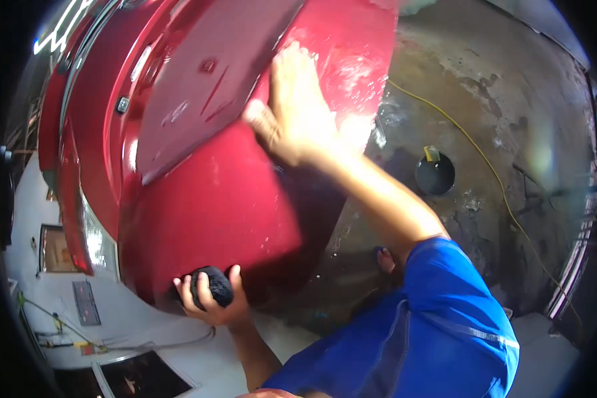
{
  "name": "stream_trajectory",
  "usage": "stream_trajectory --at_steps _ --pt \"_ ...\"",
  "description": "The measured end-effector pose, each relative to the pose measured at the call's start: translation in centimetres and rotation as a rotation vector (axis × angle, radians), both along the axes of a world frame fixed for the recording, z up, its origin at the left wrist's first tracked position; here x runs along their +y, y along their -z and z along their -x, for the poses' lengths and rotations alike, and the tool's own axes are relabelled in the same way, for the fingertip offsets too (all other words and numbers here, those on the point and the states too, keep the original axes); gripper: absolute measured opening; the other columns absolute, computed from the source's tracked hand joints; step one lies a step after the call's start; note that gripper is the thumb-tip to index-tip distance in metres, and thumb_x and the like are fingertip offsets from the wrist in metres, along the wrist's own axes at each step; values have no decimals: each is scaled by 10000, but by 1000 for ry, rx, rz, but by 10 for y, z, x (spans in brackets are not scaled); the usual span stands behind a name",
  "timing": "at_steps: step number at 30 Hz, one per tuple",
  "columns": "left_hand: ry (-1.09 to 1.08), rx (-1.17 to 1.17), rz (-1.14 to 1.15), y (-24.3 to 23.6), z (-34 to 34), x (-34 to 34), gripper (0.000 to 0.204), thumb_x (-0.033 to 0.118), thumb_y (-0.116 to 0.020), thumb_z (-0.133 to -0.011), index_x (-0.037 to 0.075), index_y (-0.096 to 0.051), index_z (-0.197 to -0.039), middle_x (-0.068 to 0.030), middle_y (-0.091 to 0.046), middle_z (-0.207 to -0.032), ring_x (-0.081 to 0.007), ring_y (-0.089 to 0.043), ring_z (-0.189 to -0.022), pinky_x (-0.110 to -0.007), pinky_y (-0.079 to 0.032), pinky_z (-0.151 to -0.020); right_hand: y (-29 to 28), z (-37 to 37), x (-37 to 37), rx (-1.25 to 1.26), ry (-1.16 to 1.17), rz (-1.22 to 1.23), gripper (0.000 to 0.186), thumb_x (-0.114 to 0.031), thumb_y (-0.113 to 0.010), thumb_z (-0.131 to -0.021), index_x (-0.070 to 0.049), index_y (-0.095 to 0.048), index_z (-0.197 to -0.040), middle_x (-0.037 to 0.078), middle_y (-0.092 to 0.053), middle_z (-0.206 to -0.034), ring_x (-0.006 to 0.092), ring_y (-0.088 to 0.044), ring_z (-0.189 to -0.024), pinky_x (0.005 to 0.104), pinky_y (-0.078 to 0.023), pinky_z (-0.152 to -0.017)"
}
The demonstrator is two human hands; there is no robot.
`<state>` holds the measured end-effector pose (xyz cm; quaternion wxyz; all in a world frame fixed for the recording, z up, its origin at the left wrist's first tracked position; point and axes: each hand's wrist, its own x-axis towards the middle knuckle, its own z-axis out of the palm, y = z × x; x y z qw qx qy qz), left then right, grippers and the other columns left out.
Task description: The person sands the surface of a red car panel using a sanding block and water from a bucket, then wipes the area with a cloth.
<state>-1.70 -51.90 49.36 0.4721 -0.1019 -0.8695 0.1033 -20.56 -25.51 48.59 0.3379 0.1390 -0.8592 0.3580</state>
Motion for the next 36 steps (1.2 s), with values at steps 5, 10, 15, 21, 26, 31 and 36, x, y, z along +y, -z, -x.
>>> stream_trajectory --at_steps 5,10,15,21,26,31,36 --pt "106 -162 160 37 3 21 342 443 -829 -918 221 -704 -1147 -112 -652 -1303 -394 -669 -1268 -658 -325 -1184 37 -68 -42 93 -528 52 931 -564 -593 -1003 123 -370 -1591 379 -277 -1688 523 -221 -1609 614 -140 -1328" --pt "231 -264 258 14 15 25 368 522 -820 -909 272 -719 -1160 -131 -689 -1280 -436 -604 -1344 -725 -315 -1190 -13 176 174 -172 169 170 906 -568 -427 -1097 176 -288 -1593 404 -221 -1691 512 -179 -1615 552 -143 -1338" --pt "93 -176 314 -20 62 63 396 477 -810 -904 199 -723 -1173 -182 -657 -1367 -493 -559 -1351 -763 -329 -1163 24 109 91 141 41 -45 929 -636 -423 -1081 174 -400 -1535 416 -305 -1648 526 -250 -1585 574 -186 -1314" --pt "356 -333 605 -64 145 112 414 468 -806 -911 275 -757 -1273 -117 -666 -1327 -356 -603 -1133 -638 -453 -1019 8 214 184 91 204 101 1061 -729 -410 -1047 165 -287 -1604 376 -231 -1706 473 -165 -1635 508 -130 -1350" --pt "284 -312 579 -62 155 115 338 447 -738 -964 263 -735 -1248 -99 -673 -1276 -321 -617 -1107 -613 -479 -975 17 146 113 159 -248 170 986 -614 -599 -1001 151 -364 -1577 377 -306 -1675 488 -218 -1620 569 -150 -1333" --pt "188 -243 511 -62 120 91 531 469 -863 -868 195 -677 -1284 -151 -641 -1316 -383 -607 -1142 -639 -454 -1019 -1 117 118 69 -374 96 964 -581 -622 -998 90 -335 -1627 297 -286 -1721 431 -191 -1645 538 -143 -1343" --pt "29 -179 340 -43 76 67 557 340 -886 -855 134 -623 -1301 -193 -605 -1326 -423 -572 -1186 -650 -463 -1017 21 276 219 -65 212 215 979 -628 -469 -1064 146 -259 -1627 377 -267 -1692 463 -213 -1623 499 -147 -1349"
